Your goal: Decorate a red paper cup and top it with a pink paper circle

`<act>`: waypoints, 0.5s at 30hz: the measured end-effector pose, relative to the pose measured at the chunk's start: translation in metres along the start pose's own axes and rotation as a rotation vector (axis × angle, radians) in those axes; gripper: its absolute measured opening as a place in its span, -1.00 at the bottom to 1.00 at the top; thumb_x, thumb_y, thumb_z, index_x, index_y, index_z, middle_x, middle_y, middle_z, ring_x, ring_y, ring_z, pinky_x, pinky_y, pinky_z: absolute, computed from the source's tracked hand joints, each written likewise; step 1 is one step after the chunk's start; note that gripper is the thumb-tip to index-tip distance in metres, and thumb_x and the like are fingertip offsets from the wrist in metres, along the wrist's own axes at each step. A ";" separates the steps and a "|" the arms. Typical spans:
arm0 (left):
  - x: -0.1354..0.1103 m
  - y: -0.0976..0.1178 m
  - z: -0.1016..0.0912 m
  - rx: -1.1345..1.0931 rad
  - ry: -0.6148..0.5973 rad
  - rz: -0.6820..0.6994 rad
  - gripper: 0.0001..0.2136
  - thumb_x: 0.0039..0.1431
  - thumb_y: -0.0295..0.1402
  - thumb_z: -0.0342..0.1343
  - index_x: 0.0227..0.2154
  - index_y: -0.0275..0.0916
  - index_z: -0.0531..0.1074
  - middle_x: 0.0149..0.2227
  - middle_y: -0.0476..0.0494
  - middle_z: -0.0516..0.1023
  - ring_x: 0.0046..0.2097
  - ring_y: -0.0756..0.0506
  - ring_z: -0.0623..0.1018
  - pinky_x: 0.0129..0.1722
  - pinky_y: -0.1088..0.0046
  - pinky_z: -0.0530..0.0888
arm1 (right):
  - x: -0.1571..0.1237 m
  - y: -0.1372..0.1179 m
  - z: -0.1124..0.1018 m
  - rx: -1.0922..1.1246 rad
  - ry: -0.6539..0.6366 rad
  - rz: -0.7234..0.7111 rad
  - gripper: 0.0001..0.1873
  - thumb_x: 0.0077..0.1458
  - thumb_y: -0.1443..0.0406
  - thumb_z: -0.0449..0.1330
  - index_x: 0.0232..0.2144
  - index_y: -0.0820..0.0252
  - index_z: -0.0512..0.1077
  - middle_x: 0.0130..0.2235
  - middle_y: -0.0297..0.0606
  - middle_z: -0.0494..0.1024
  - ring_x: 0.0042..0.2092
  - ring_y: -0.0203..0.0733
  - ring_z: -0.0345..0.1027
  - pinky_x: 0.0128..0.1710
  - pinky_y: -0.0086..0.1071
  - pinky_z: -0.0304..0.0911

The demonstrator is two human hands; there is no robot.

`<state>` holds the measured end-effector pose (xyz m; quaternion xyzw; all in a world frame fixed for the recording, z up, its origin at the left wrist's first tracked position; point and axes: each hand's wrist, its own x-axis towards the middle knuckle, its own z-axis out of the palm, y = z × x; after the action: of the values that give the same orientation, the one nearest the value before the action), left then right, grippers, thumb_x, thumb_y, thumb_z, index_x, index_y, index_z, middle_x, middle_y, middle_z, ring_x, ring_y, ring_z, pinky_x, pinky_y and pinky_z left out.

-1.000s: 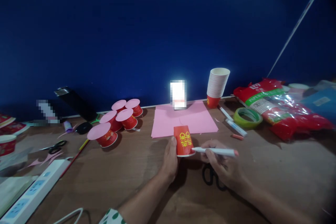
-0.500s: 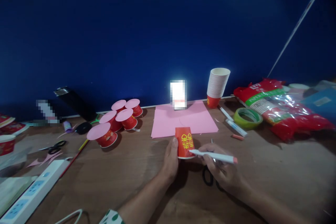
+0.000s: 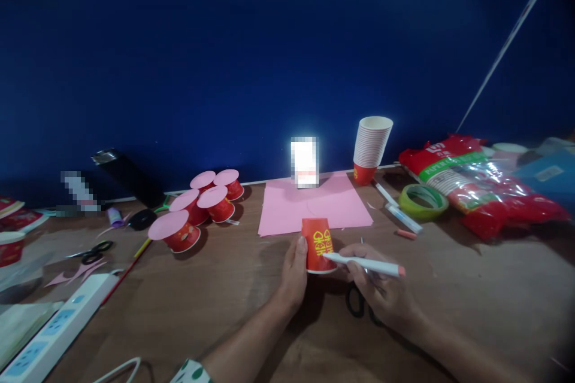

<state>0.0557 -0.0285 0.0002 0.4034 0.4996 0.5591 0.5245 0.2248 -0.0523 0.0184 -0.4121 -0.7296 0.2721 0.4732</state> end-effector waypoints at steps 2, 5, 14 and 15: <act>-0.001 0.002 0.001 0.017 0.006 -0.004 -0.46 0.03 0.18 0.05 -0.43 -0.31 0.48 -0.42 -0.11 0.52 -0.37 -0.07 0.42 -0.33 0.40 0.39 | 0.000 0.001 0.000 0.013 0.001 0.008 -0.82 0.27 0.27 0.03 -0.19 0.15 0.42 -0.28 -0.24 0.55 -0.32 -0.22 0.46 -0.35 -0.43 0.39; -0.002 0.003 0.001 0.015 0.005 0.004 -0.46 0.02 0.18 0.05 -0.43 -0.30 0.47 -0.43 -0.10 0.51 -0.38 -0.06 0.42 -0.33 0.41 0.40 | 0.000 0.000 0.000 0.003 -0.012 0.018 -0.81 0.27 0.26 0.03 -0.20 0.15 0.42 -0.30 -0.24 0.55 -0.32 -0.21 0.46 -0.34 -0.43 0.39; 0.000 -0.005 0.001 -0.067 -0.031 0.006 -0.52 0.07 0.11 0.07 -0.40 -0.30 0.46 -0.42 -0.10 0.52 -0.38 -0.07 0.44 -0.32 0.40 0.40 | 0.000 -0.001 -0.001 0.005 -0.007 0.009 -0.83 0.26 0.28 0.04 -0.18 0.12 0.42 -0.27 -0.25 0.55 -0.31 -0.22 0.46 -0.29 -0.43 0.39; 0.000 -0.005 0.001 -0.071 -0.031 0.009 -0.53 0.07 0.11 0.07 -0.40 -0.30 0.46 -0.42 -0.09 0.51 -0.38 -0.06 0.44 -0.32 0.40 0.40 | 0.000 0.000 -0.001 0.006 -0.008 0.016 -0.83 0.26 0.28 0.04 -0.18 0.12 0.42 -0.27 -0.25 0.55 -0.31 -0.22 0.47 -0.29 -0.43 0.39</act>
<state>0.0571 -0.0286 -0.0046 0.3953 0.4694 0.5726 0.5436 0.2262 -0.0526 0.0191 -0.4152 -0.7274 0.2797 0.4692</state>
